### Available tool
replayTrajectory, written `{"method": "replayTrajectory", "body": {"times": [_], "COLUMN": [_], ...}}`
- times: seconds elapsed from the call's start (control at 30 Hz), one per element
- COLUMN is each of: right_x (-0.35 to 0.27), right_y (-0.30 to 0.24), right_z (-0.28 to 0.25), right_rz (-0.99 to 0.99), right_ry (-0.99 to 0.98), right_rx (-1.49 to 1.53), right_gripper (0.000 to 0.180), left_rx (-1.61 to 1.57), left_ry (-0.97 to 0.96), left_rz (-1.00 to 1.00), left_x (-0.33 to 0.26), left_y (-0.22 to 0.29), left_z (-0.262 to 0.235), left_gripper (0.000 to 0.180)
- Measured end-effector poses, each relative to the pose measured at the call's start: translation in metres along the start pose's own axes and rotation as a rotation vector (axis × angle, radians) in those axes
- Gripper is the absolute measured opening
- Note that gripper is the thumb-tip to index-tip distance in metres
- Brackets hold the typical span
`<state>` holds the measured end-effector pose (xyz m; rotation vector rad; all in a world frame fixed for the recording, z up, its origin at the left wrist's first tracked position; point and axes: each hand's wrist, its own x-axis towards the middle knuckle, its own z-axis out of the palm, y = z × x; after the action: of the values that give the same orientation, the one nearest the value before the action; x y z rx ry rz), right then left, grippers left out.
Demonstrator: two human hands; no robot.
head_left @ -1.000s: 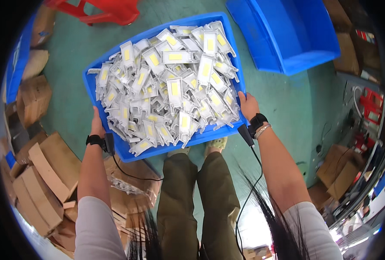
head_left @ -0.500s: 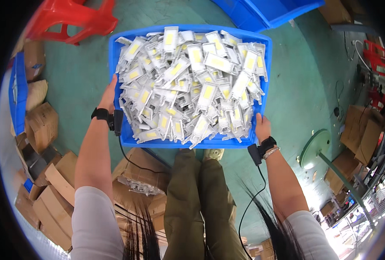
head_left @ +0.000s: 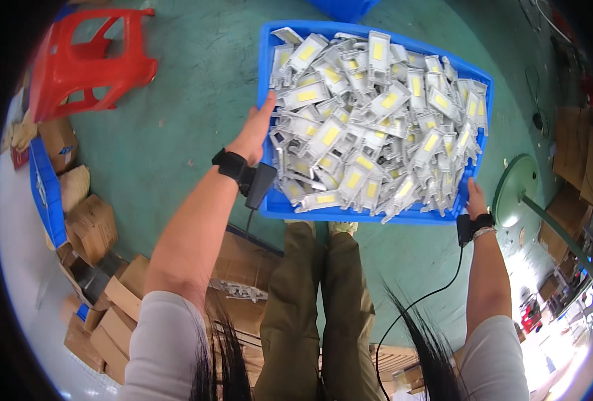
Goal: The recorder walks through a factory floor, retrieves a bin of LED panels, and sits at an assembly line to manually insert small white plastic clips into the LED housings.
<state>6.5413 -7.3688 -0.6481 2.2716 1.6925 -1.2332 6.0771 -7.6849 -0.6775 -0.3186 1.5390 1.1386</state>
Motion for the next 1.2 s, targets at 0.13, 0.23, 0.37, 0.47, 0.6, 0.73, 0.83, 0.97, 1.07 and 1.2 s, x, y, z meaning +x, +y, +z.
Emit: {"method": "replayTrajectory", "body": {"times": [0.13, 0.23, 0.37, 0.47, 0.6, 0.73, 0.83, 0.97, 1.07, 1.2], "right_x": [-0.041, -0.11, -0.175, -0.171, -0.16, -0.195, -0.214, -0.226, -0.23, -0.206], "right_y": [-0.013, -0.074, -0.18, -0.231, -0.247, -0.237, -0.222, -0.198, -0.184, -0.168], "right_z": [0.01, 0.07, 0.155, 0.192, 0.226, 0.256, 0.265, 0.267, 0.259, 0.238], "right_rz": [-0.344, -0.688, -0.985, -0.936, -0.777, -0.699, -0.777, -0.915, -1.094, -1.207], "right_ry": [0.355, 0.389, 0.218, 0.244, 0.133, 0.059, 0.04, -0.065, -0.145, -0.255], "right_rx": [-0.494, -0.508, -0.601, -0.825, -0.887, -0.791, -0.826, -0.86, -0.892, -0.96], "right_gripper": [0.057, 0.054, 0.058, 0.069, 0.071, 0.075, 0.076, 0.074, 0.074, 0.072], "left_rx": [-0.075, 0.059, 0.051, 0.217, 0.886, 1.085, 1.254, 1.366, 1.337, 1.32], "left_ry": [-0.11, -0.092, -0.288, 0.037, 0.143, 0.092, 0.072, -0.018, -0.017, -0.015], "left_rz": [-0.041, -0.057, -0.046, -0.052, 0.932, 1.137, 1.135, 1.089, 1.085, 1.07], "left_x": [0.006, 0.003, -0.002, -0.01, -0.013, 0.002, 0.007, 0.006, -0.002, -0.007], "left_y": [-0.002, 0.002, 0.018, 0.021, 0.035, 0.06, 0.057, 0.04, 0.016, -0.001], "left_z": [-0.007, -0.009, -0.034, -0.018, 0.022, 0.063, 0.074, 0.051, 0.021, 0.008], "left_gripper": [0.097, 0.098, 0.092, 0.065, 0.052, 0.049, 0.048, 0.048, 0.049, 0.05]}}
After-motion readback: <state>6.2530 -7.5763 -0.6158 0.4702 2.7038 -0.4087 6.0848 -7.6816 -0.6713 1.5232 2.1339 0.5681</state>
